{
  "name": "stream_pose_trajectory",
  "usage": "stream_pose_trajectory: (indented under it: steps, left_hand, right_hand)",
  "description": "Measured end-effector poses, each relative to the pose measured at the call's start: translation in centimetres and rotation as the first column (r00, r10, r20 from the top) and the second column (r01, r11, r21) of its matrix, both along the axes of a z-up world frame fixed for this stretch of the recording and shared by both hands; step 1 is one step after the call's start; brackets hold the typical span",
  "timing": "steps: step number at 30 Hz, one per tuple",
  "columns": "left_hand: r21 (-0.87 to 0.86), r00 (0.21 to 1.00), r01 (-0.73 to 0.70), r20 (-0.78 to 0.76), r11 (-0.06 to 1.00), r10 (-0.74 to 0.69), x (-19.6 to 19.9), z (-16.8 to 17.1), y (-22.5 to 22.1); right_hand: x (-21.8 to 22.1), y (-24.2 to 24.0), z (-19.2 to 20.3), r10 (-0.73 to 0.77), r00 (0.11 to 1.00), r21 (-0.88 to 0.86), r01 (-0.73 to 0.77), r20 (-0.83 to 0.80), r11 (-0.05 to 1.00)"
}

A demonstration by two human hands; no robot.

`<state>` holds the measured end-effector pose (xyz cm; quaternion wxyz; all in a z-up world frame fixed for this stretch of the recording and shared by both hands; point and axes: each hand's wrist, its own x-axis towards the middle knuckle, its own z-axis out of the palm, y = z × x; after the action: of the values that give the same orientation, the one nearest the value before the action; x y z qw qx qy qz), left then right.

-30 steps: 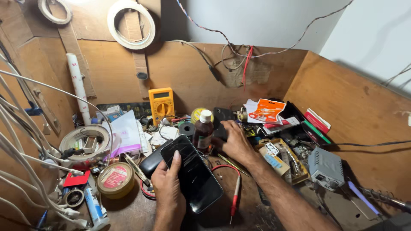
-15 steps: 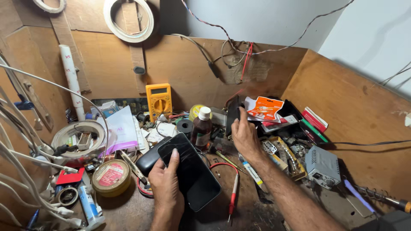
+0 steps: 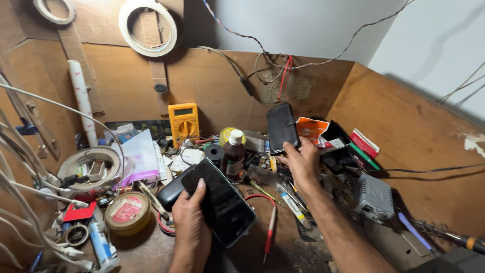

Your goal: The person removes the back panel of a mobile phone, handles internal parts including a battery, and uses a prying tool to detach connectors and secure small components.

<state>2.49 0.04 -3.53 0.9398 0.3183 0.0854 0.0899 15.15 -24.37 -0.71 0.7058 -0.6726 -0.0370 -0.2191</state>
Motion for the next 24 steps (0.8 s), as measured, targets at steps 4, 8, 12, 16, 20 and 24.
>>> stream_pose_trajectory:
  steps: [4, 8, 12, 16, 20, 24]
  left_hand:
    - [-0.087, 0.993, 0.115, -0.008, 0.99, -0.116, -0.9, 3.0, 0.1]
    - [0.041, 0.988, 0.15, -0.033, 0.988, -0.148, -2.1, 5.9, -0.7]
    - [0.14, 0.973, 0.228, 0.001, 0.964, -0.23, -1.1, 7.8, -4.1]
    - [0.207, 0.962, 0.217, 0.118, 0.954, -0.244, 1.4, 8.9, -7.9]
    - [0.35, 0.986, 0.112, 0.08, 0.93, -0.149, 4.4, 8.3, -10.4]
    - [0.562, 0.999, -0.027, -0.016, 0.827, 0.044, 6.4, 8.0, -12.8]
  right_hand:
    - [-4.3, -0.4, 2.0, 0.119, 0.993, 0.201, -0.116, -0.002, 0.973]
    - [-9.6, -0.2, 3.3, 0.113, 0.991, 0.277, -0.091, -0.064, 0.957]
    - [-14.2, 1.0, 4.0, 0.015, 0.991, 0.121, 0.001, -0.131, 0.993]
    - [-16.1, 2.1, 5.3, 0.171, 0.985, 0.319, -0.167, 0.016, 0.933]
    - [-16.2, 0.4, 5.8, 0.209, 0.977, 0.397, -0.178, -0.035, 0.9]
    - [-15.2, -0.8, 4.9, 0.152, 0.988, 0.093, -0.151, -0.001, 0.984]
